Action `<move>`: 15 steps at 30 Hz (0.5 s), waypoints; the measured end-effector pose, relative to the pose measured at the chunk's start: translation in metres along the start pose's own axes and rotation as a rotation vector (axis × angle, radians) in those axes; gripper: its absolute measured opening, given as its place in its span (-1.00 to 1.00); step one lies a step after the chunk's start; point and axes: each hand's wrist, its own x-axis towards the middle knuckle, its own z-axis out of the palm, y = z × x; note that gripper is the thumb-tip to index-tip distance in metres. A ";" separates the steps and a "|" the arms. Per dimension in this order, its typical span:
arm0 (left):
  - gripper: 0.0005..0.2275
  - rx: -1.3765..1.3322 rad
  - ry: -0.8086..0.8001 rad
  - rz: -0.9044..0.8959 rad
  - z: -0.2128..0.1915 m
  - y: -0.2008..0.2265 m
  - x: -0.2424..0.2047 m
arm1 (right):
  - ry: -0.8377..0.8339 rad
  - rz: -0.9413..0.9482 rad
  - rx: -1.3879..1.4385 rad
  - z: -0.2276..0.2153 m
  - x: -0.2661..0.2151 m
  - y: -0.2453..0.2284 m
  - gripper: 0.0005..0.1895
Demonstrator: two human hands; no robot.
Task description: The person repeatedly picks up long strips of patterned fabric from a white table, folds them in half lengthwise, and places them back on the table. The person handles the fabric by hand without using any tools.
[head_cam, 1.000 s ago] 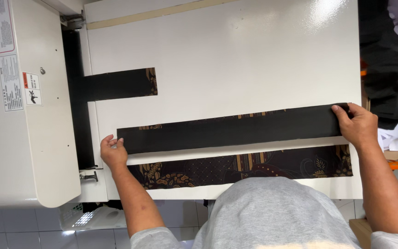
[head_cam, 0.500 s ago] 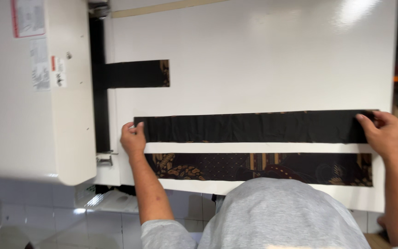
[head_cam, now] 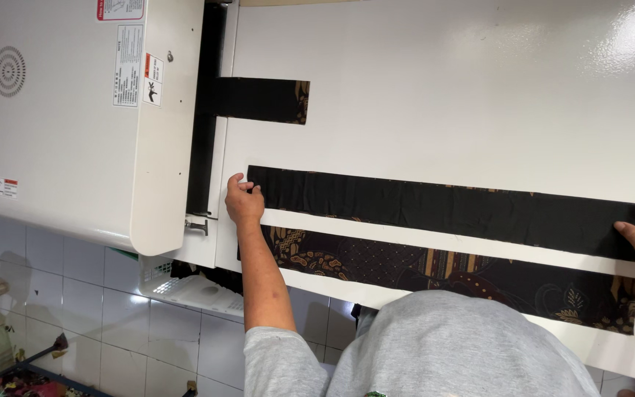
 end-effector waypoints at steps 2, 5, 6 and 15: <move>-0.60 0.041 0.007 0.012 0.000 0.006 -0.002 | 0.031 0.002 -0.015 0.001 -0.003 -0.002 -0.58; -0.62 0.036 0.015 -0.032 -0.001 0.015 -0.006 | 0.149 -0.068 -0.007 -0.003 -0.012 -0.003 -0.52; -0.62 0.107 0.091 0.033 -0.004 0.017 -0.010 | 0.170 -0.090 0.071 -0.003 -0.010 -0.005 -0.54; -0.39 0.322 -0.151 0.475 0.056 0.094 -0.142 | 0.503 -0.029 0.147 -0.041 -0.051 -0.022 -0.72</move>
